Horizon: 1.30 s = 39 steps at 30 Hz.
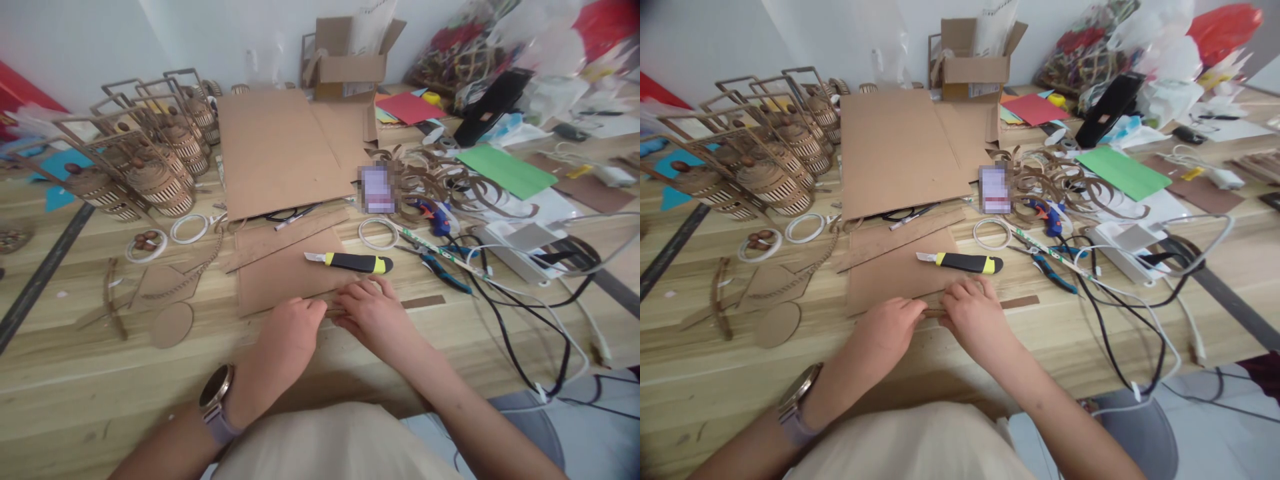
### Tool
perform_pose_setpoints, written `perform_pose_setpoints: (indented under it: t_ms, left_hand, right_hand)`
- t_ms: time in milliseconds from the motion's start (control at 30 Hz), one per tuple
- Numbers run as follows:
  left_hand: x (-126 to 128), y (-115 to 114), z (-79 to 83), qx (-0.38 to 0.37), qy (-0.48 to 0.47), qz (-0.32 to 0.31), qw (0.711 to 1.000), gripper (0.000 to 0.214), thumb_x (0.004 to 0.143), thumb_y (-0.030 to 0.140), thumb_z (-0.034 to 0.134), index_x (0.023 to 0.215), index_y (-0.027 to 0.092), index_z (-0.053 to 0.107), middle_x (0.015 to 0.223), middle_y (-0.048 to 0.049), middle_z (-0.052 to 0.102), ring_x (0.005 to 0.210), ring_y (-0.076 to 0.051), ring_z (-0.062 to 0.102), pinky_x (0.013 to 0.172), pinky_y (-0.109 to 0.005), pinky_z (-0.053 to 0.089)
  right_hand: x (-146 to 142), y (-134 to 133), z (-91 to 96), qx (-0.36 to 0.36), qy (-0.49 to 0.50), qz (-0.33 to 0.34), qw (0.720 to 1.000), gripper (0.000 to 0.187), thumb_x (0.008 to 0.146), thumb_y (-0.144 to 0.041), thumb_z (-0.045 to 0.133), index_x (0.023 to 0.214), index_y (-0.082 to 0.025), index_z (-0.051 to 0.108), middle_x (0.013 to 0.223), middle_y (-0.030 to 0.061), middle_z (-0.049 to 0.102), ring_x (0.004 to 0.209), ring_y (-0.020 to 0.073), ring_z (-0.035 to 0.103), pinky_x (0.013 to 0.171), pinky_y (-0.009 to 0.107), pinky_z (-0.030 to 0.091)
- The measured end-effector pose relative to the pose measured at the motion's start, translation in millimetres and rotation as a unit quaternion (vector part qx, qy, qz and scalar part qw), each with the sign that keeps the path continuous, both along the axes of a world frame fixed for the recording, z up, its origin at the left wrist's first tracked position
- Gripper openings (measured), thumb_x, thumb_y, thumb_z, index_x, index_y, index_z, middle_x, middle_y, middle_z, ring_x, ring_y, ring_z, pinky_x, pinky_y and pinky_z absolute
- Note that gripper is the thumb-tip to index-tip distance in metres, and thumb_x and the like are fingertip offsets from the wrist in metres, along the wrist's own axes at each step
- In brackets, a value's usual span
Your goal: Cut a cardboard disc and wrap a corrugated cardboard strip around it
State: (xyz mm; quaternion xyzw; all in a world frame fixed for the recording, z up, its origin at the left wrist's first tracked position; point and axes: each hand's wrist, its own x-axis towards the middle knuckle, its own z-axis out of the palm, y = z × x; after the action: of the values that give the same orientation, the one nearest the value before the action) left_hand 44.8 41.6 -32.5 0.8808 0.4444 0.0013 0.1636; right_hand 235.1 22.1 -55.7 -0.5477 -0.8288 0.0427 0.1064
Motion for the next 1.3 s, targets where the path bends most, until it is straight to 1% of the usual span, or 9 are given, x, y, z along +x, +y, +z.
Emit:
perform_pose_setpoints:
  t_ms: [133, 233, 300, 367, 433, 533, 633, 833, 1300]
  left_hand:
    - [4, -1, 7.7, -0.012, 0.011, -0.010, 1.000, 0.032, 0.087, -0.004, 0.042, 0.090, 0.018, 0.066, 0.087, -0.0078, 0.072, 0.082, -0.025, 0.068, 0.073, -0.035, 0.054]
    - [-1, 2, 9.9, -0.021, -0.021, -0.004, 1.000, 0.031, 0.089, -0.003, 0.045, 0.094, 0.018, 0.068, 0.093, -0.0084, 0.072, 0.088, -0.025, 0.068, 0.080, -0.037, 0.055]
    - [-11, 5, 8.8, -0.023, -0.049, 0.004, 0.999, 0.028, 0.089, 0.001, 0.052, 0.104, 0.018, 0.068, 0.106, -0.0087, 0.072, 0.100, -0.025, 0.066, 0.090, -0.039, 0.054]
    - [-23, 9, 5.3, -0.023, -0.071, 0.035, 0.997, 0.035, 0.087, 0.005, 0.062, 0.119, 0.018, 0.064, 0.119, -0.0100, 0.069, 0.113, -0.027, 0.062, 0.097, -0.040, 0.051]
    - [-35, 10, -0.3, -0.036, -0.075, 0.086, 0.993, 0.042, 0.084, 0.006, 0.068, 0.124, 0.016, 0.062, 0.121, -0.0113, 0.067, 0.113, -0.028, 0.063, 0.098, -0.041, 0.051]
    - [-43, 6, -9.3, -0.096, -0.082, 0.119, 0.985, 0.036, 0.084, 0.007, 0.070, 0.118, 0.016, 0.066, 0.110, -0.0099, 0.070, 0.102, -0.026, 0.067, 0.091, -0.039, 0.053]
    - [-40, 1, -14.8, -0.133, -0.103, 0.131, 0.977, 0.029, 0.083, 0.005, 0.070, 0.110, 0.017, 0.070, 0.100, -0.0069, 0.073, 0.092, -0.024, 0.069, 0.084, -0.034, 0.054]
    - [-29, 1, -17.1, -0.122, -0.147, 0.150, 0.970, 0.023, 0.084, 0.001, 0.065, 0.097, 0.016, 0.075, 0.097, -0.0075, 0.076, 0.089, -0.022, 0.071, 0.081, -0.031, 0.054]
    - [-26, 1, -13.8, -0.102, -0.133, 0.153, 0.974, 0.025, 0.087, 0.003, 0.061, 0.102, 0.015, 0.076, 0.102, -0.0091, 0.078, 0.094, -0.025, 0.073, 0.085, -0.035, 0.055]
  right_hand:
    - [-2, -5, 11.8, 0.012, 0.050, 0.019, 0.998, 0.021, 0.090, -0.026, 0.070, 0.110, -0.021, 0.067, 0.101, 0.0047, 0.075, 0.101, 0.0245, 0.065, 0.098, 0.041, 0.032]
    - [-7, -6, 12.2, -0.002, 0.049, 0.031, 0.998, 0.007, 0.094, -0.018, 0.061, 0.095, -0.020, 0.068, 0.089, 0.0035, 0.074, 0.090, 0.0222, 0.066, 0.090, 0.036, 0.035]
    - [-8, -6, 8.6, -0.007, 0.035, 0.030, 0.999, 0.014, 0.096, -0.015, 0.057, 0.086, -0.020, 0.066, 0.081, 0.0028, 0.073, 0.082, 0.0211, 0.066, 0.087, 0.035, 0.036]
    - [-8, -5, 4.8, -0.011, 0.029, 0.027, 0.999, 0.014, 0.096, -0.016, 0.057, 0.086, -0.020, 0.066, 0.079, 0.0026, 0.073, 0.081, 0.0209, 0.066, 0.085, 0.035, 0.035]
    - [-7, -4, 2.9, -0.020, 0.028, 0.027, 0.999, 0.012, 0.096, -0.017, 0.057, 0.088, -0.020, 0.066, 0.081, 0.0029, 0.073, 0.082, 0.0212, 0.066, 0.085, 0.034, 0.035]
    - [-5, -2, 3.3, -0.028, 0.032, 0.027, 0.999, 0.012, 0.095, -0.015, 0.058, 0.089, -0.019, 0.067, 0.084, 0.0034, 0.074, 0.084, 0.0213, 0.067, 0.085, 0.034, 0.035]
    - [-5, -1, 4.8, -0.028, 0.039, 0.029, 0.998, 0.011, 0.094, -0.014, 0.058, 0.088, -0.019, 0.067, 0.085, 0.0028, 0.074, 0.085, 0.0217, 0.067, 0.086, 0.034, 0.034]
    - [-5, -2, 5.2, -0.022, 0.034, 0.029, 0.999, 0.008, 0.092, -0.014, 0.061, 0.089, -0.019, 0.066, 0.083, 0.0021, 0.074, 0.082, 0.0220, 0.068, 0.083, 0.034, 0.034]
    - [-6, 0, 5.1, -0.034, 0.025, 0.027, 0.999, 0.012, 0.091, -0.011, 0.059, 0.082, -0.018, 0.062, 0.081, 0.0025, 0.073, 0.082, 0.0212, 0.066, 0.084, 0.034, 0.035]
